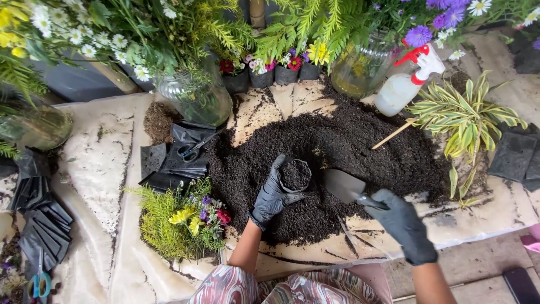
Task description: Filling a small nursery pot with soil and planting a small green sprig followed by several decorative flowers to create a small arrangement.
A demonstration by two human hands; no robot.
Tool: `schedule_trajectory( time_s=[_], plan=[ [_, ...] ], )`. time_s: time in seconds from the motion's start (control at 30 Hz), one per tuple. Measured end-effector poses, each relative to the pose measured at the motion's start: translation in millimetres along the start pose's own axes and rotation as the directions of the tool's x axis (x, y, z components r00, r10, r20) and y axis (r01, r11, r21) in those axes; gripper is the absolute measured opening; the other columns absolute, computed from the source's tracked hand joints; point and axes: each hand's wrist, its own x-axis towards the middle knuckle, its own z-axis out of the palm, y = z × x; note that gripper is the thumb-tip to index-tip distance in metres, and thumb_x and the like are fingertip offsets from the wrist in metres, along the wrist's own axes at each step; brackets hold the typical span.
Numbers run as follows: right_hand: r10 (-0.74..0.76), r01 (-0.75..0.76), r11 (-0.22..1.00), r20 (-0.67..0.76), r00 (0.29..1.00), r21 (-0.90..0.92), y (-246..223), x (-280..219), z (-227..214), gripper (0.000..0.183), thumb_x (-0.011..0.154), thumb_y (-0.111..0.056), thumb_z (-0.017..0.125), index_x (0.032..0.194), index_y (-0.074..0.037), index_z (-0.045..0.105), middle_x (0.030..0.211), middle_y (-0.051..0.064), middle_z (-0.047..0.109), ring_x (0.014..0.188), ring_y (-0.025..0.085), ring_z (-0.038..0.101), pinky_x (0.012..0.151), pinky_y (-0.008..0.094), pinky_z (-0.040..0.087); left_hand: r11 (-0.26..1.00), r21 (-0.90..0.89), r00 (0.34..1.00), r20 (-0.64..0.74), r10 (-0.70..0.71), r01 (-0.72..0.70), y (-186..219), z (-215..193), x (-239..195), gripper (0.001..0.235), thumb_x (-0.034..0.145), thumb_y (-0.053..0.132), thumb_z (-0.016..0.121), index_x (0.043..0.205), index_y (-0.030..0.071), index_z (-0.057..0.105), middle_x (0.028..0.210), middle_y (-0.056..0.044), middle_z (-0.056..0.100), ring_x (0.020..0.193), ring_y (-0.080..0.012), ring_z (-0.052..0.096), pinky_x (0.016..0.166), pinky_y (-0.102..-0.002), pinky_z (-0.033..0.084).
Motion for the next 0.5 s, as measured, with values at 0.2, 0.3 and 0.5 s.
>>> schedule_trajectory(
  time_s=[0.2,0.3,0.5],
  plan=[
    [-0.082,0.185,0.888,-0.25,0.965,0.421,34,62,95,0.024,0.084,-0.015,0.084,0.104,-0.009,0.073,0.111,0.024,0.075,0.106,0.042,0.071,0.091,0.048,0.056,0.953,0.237,0.976,0.147,0.159,-0.191,-9,-19,10,0.102,0.06,0.002,0.089,0.148,0.019,0.038,0.156,-0.013,0.04,0.135,-0.0401,0.049,0.096,-0.053,0.06],
    [-0.107,0.25,0.822,-0.292,0.95,0.511,18,60,98,0.027,0.082,-0.007,0.085,0.103,-0.004,0.069,0.115,0.024,0.074,0.112,0.036,0.068,0.102,0.046,0.053,0.889,0.343,0.946,0.22,0.238,-0.304,-13,-28,12,0.117,0.057,-0.013,0.092,0.152,0.018,0.031,0.16,-0.013,0.035,0.141,-0.0388,0.044,0.097,-0.049,0.062],
    [-0.149,0.346,0.786,-0.386,0.91,0.512,2,21,79,0.034,0.076,-0.006,0.09,0.102,-0.004,0.068,0.116,0.023,0.073,0.11,0.037,0.069,0.099,0.049,0.057,0.51,0.551,0.751,0.487,0.446,-0.661,-21,-26,4,0.12,0.051,0.003,0.101,0.15,0.002,0.035,0.151,-0.022,0.042,0.141,-0.0327,0.041,0.116,-0.049,0.041]
  ],
)
